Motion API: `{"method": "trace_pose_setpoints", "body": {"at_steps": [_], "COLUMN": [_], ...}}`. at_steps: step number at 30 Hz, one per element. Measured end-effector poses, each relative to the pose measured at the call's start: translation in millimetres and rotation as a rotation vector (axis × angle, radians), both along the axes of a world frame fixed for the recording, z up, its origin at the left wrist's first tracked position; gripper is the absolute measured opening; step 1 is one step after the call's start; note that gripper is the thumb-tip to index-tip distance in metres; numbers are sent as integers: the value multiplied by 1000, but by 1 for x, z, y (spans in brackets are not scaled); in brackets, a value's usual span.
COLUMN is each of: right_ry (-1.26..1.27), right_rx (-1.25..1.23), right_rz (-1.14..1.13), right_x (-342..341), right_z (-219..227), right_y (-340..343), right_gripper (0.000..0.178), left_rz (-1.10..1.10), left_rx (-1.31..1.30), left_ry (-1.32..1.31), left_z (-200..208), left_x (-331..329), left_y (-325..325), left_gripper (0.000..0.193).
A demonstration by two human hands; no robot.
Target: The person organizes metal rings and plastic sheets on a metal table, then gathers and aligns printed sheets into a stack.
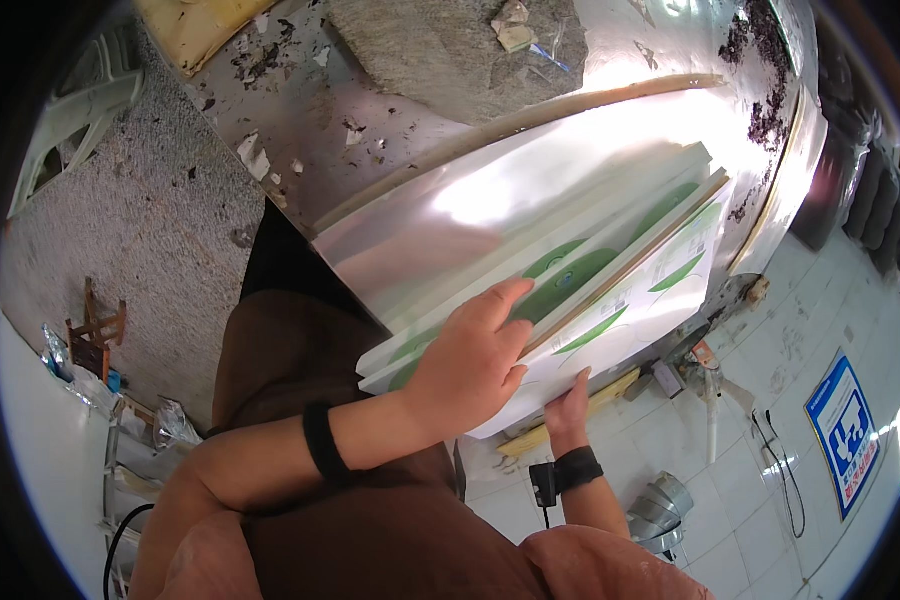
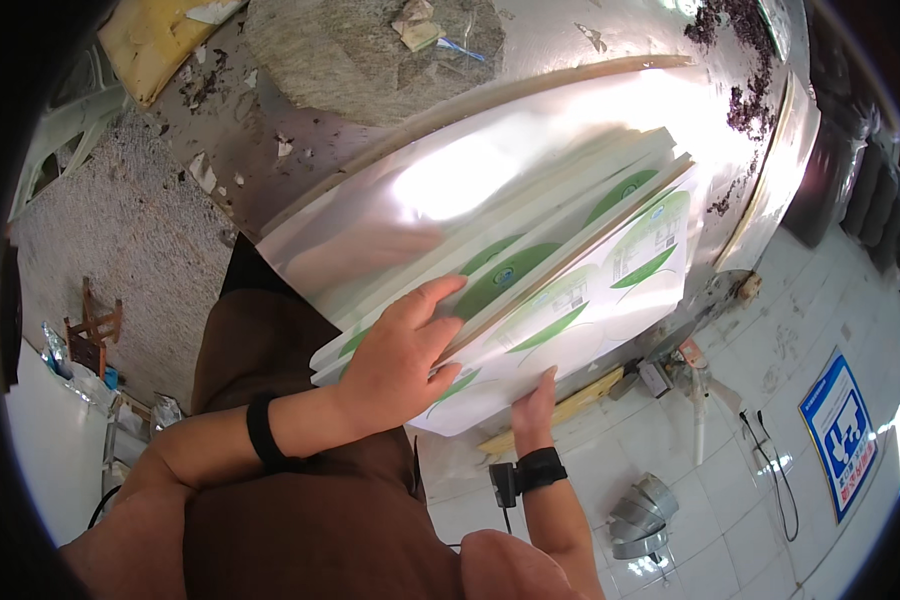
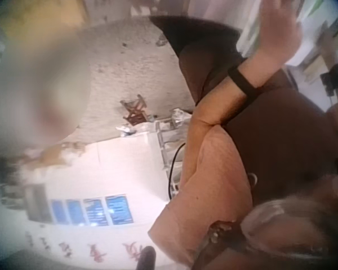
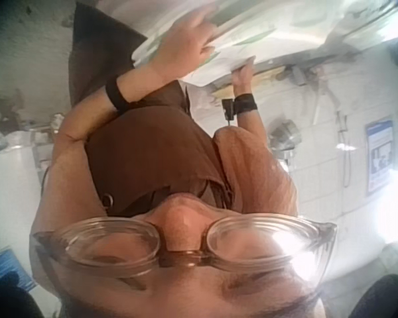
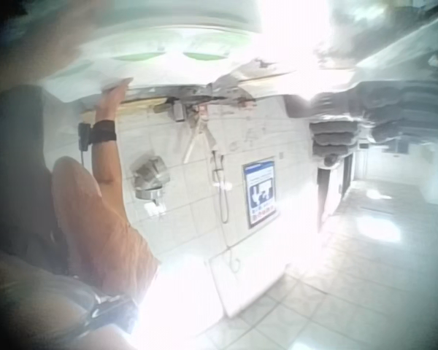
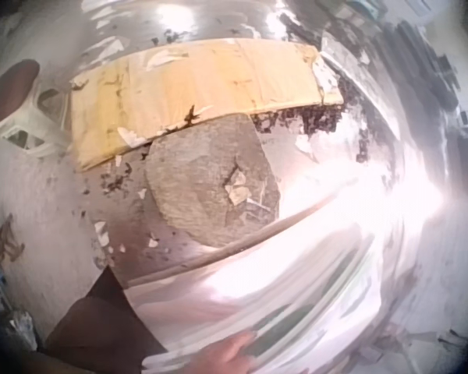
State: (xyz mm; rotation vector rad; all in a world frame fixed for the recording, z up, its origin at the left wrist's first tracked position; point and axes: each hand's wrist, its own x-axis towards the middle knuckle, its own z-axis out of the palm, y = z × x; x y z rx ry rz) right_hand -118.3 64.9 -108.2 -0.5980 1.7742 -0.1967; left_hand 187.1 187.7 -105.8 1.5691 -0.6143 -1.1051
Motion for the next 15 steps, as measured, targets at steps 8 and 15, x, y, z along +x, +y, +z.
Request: {"method": "trace_pose_setpoints", "body": {"at_steps": [8, 15], "right_ry": [-41, -35], "right_rx": [21, 32], "right_rz": [-17, -19], "right_x": [3, -2], "right_z": [3, 1], "right_y": [0, 1], "right_gripper": [55, 56], "left_rz": [16, -181], "left_rx": [97, 271], "left_ry": [203, 298], "left_z": [-2, -20], "left_x": [6, 7], "left_y": [-6, -3], "left_gripper": [41, 44]}}
